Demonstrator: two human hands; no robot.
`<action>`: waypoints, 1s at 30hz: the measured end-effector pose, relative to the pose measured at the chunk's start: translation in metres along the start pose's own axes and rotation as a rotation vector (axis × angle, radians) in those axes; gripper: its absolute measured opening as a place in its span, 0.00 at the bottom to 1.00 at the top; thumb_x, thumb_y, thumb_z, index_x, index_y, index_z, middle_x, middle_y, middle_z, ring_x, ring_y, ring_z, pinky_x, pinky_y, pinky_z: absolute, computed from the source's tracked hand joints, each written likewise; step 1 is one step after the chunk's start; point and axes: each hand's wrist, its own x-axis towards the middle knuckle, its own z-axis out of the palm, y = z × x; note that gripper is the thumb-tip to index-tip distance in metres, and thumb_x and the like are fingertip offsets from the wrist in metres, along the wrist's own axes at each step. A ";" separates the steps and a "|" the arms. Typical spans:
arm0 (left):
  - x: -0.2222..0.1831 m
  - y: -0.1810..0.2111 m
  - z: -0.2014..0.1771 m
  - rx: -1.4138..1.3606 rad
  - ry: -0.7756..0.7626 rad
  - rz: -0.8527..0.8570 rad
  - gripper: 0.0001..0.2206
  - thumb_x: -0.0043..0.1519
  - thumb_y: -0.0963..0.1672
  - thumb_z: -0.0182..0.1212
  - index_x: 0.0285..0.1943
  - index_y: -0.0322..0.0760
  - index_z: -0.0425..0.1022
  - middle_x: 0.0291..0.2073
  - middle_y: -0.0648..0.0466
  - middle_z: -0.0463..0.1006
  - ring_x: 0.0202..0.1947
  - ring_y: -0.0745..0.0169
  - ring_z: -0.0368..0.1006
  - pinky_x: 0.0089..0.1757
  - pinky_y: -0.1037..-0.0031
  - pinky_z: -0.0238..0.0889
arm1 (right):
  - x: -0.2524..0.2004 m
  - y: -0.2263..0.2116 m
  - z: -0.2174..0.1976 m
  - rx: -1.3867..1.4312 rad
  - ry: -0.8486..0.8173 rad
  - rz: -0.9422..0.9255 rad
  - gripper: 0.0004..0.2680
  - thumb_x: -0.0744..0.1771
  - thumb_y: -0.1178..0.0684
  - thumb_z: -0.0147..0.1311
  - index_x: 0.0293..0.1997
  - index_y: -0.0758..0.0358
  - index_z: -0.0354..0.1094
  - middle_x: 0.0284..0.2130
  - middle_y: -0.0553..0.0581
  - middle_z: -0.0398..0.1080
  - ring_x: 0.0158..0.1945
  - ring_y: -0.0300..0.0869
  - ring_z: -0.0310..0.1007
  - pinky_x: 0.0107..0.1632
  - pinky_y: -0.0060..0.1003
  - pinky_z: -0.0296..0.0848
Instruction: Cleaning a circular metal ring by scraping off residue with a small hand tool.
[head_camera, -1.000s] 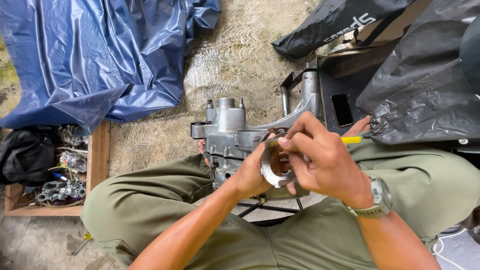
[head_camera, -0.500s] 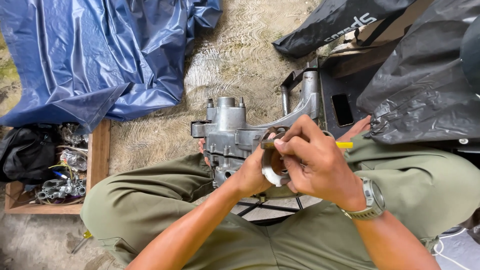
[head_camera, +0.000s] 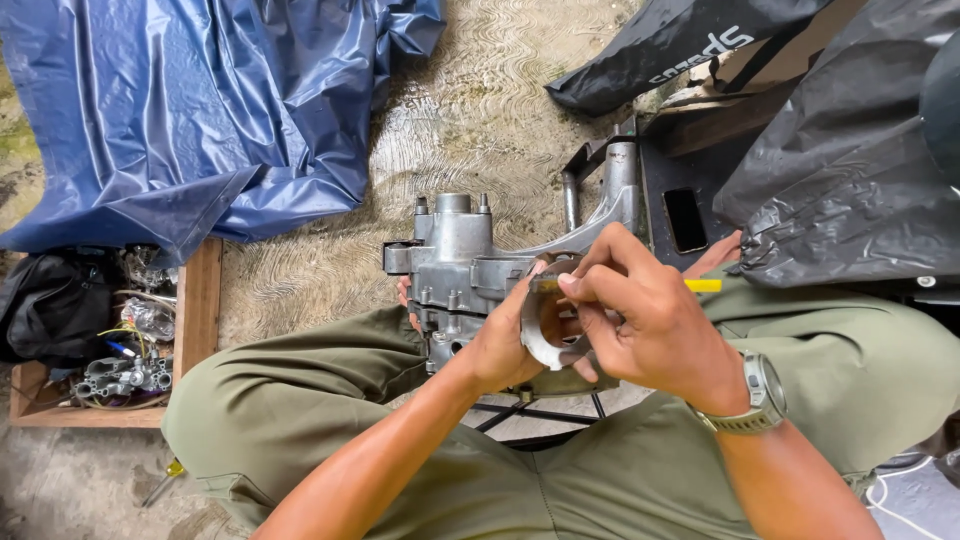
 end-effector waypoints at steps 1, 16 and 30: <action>0.001 0.000 0.000 0.002 -0.001 0.002 0.27 0.73 0.58 0.42 0.65 0.34 0.65 0.51 0.43 0.70 0.52 0.54 0.71 0.38 0.50 0.78 | 0.002 -0.005 0.003 -0.001 0.000 -0.002 0.03 0.66 0.68 0.52 0.37 0.70 0.64 0.34 0.61 0.59 0.29 0.46 0.62 0.35 0.36 0.64; -0.001 -0.001 -0.002 0.009 -0.003 0.006 0.28 0.73 0.58 0.42 0.67 0.34 0.65 0.52 0.43 0.72 0.55 0.52 0.72 0.40 0.47 0.78 | 0.002 -0.009 0.004 0.050 0.056 -0.008 0.03 0.67 0.68 0.51 0.35 0.70 0.64 0.33 0.62 0.58 0.33 0.47 0.61 0.42 0.38 0.64; -0.011 0.014 0.026 0.071 -0.118 -0.035 0.42 0.64 0.63 0.46 0.85 0.43 0.48 0.49 0.38 0.70 0.52 0.30 0.75 0.41 0.54 0.78 | -0.002 -0.012 -0.019 0.089 0.337 0.171 0.01 0.70 0.66 0.55 0.44 0.71 0.68 0.40 0.68 0.66 0.38 0.43 0.67 0.31 0.27 0.63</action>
